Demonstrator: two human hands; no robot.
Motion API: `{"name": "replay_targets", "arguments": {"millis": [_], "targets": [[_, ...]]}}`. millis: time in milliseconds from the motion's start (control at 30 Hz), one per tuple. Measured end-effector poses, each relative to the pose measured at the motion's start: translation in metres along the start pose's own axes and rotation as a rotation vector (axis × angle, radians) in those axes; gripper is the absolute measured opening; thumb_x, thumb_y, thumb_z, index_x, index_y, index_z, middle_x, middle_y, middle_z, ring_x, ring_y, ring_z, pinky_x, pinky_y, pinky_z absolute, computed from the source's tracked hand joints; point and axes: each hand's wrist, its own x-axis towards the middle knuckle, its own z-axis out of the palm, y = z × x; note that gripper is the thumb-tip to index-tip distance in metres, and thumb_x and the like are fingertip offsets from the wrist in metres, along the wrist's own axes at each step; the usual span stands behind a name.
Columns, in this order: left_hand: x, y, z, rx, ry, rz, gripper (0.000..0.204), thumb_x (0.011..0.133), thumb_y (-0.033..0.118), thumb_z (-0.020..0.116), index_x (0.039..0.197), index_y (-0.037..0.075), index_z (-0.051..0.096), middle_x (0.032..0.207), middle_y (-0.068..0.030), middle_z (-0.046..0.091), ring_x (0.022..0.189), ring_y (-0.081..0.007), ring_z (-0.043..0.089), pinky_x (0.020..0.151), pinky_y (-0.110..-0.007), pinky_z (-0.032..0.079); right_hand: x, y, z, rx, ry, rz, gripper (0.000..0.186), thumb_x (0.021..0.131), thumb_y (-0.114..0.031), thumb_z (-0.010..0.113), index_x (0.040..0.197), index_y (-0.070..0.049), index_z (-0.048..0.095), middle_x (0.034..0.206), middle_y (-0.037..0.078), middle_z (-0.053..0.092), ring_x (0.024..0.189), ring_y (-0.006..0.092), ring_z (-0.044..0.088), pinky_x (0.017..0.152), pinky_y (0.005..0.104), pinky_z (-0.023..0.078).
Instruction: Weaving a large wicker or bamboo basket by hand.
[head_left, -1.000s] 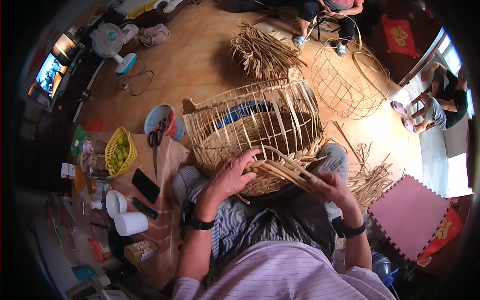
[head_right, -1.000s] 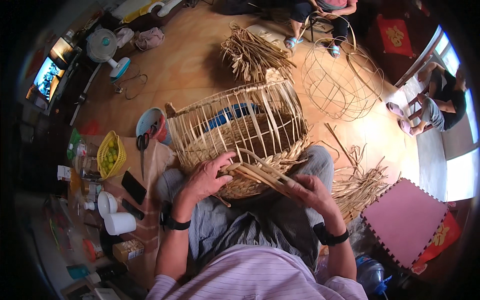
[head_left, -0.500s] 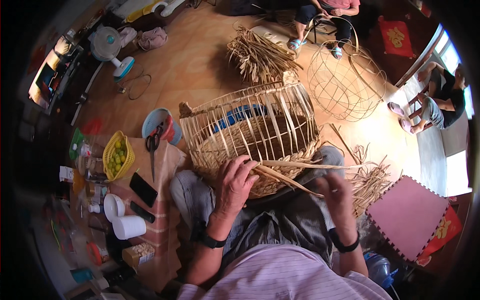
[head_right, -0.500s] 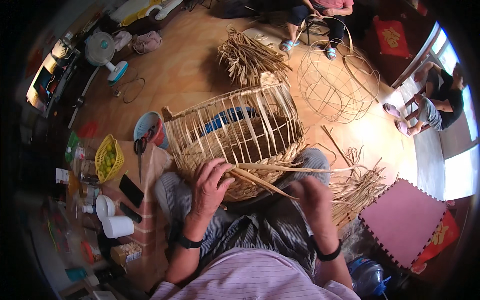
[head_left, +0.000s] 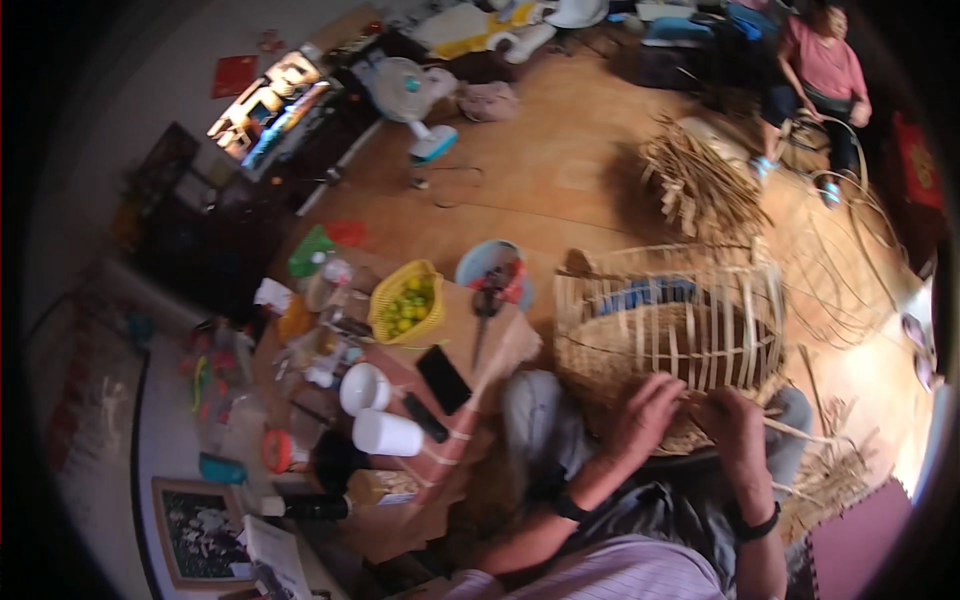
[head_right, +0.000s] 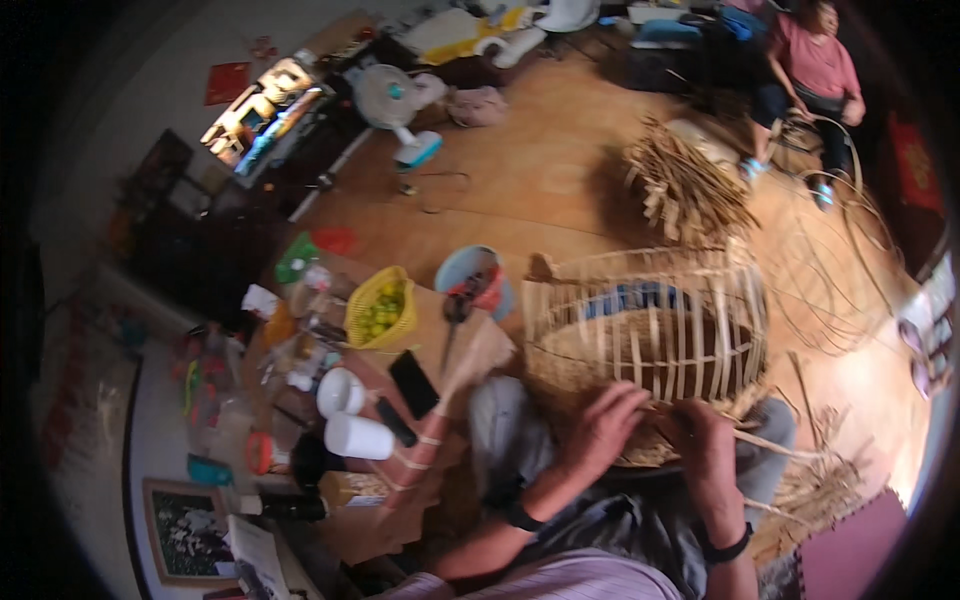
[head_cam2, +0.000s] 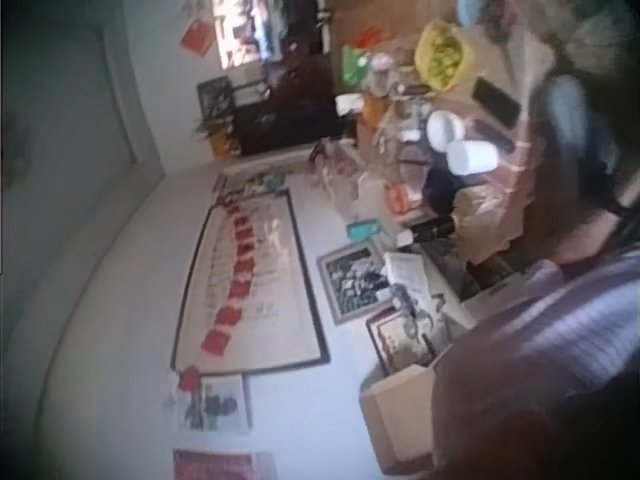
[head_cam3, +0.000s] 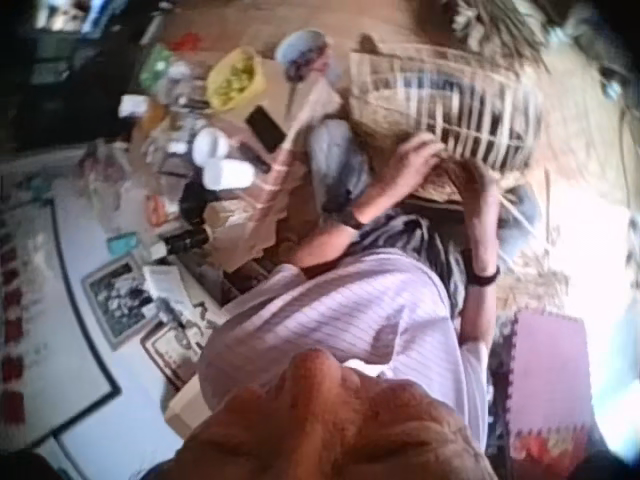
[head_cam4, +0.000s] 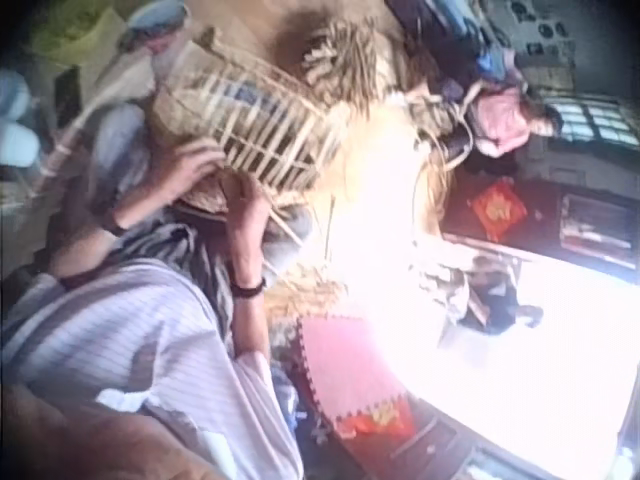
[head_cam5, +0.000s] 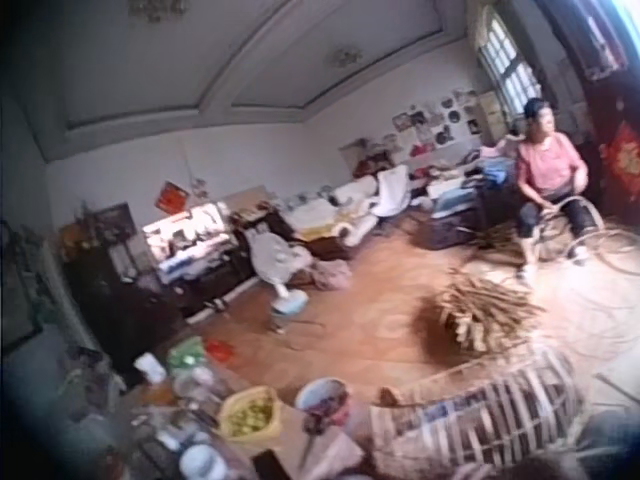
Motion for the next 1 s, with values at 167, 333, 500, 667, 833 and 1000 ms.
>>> {"name": "replay_targets", "arguments": {"millis": [167,333,500,667,833,1000], "targets": [[-0.005,0.018,0.0,0.132,-0.09,-0.062,0.045,0.089,0.003,0.07,0.133,-0.001,0.06,0.115,-0.0201,0.064,0.114,-0.0381,0.059,0.102,-0.047,0.048,0.031,-0.002,0.016,0.095,0.045,0.032,0.017,0.083,-0.002,0.08,0.096,0.001,0.07,0.084,0.012,0.07,0.071,0.0186,0.067,0.067,0.0322,0.055],[-0.01,0.011,0.017,0.823,-0.253,0.124,0.038,0.089,0.016,0.057,0.118,-0.009,0.063,0.093,-0.018,0.064,0.095,-0.0289,0.06,0.094,-0.042,0.047,0.056,-0.014,0.031,-0.32,0.12,-0.229,0.017,0.081,-0.011,0.081,0.092,-0.005,0.069,0.083,0.013,0.068,0.071,0.0315,0.069,0.064,0.0406,0.055],[-0.006,0.012,0.037,0.896,-0.31,0.004,0.042,0.092,0.025,0.06,0.121,-0.004,0.063,0.103,-0.0181,0.064,0.1,-0.0305,0.06,0.093,-0.045,0.046,0.055,-0.02,0.031,-0.64,0.02,-0.293,0.011,0.083,-0.011,0.075,0.086,-0.009,0.064,0.081,0.01,0.064,0.07,0.0322,0.069,0.06,0.0431,0.054],[-0.008,-0.017,0.056,0.702,-0.227,-0.017,0.042,0.09,0.031,0.066,0.117,-0.001,0.063,0.104,-0.0201,0.065,0.098,-0.0338,0.061,0.092,-0.047,0.045,0.053,-0.012,0.029,-0.648,-0.044,-0.421,0.01,0.082,-0.009,0.07,0.089,-0.011,0.064,0.084,0.011,0.061,0.067,0.0325,0.068,0.059,0.0426,0.053],[0.009,-0.016,0.038,0.374,-0.283,0.007,0.024,0.091,0.018,0.065,0.109,0.003,0.061,0.095,-0.017,0.065,0.097,-0.0326,0.062,0.092,-0.047,0.044,0.048,-0.012,0.025,-0.775,-0.065,-0.437,0.011,0.082,-0.009,0.068,0.092,-0.011,0.064,0.087,0.013,0.058,0.066,0.0334,0.067,0.058,0.0438,0.053],[0.006,-0.023,0.029,0.308,-0.198,0.069,0.028,0.09,0.022,0.069,0.106,0.001,0.063,0.094,-0.0193,0.068,0.097,-0.0349,0.066,0.093,-0.049,0.046,0.044,-0.021,0.023,-0.64,-0.106,-0.429,0.011,0.084,-0.008,0.067,0.095,-0.01,0.064,0.091,0.014,0.063,0.069,0.0355,0.068,0.06,0.0455,0.054]]}}
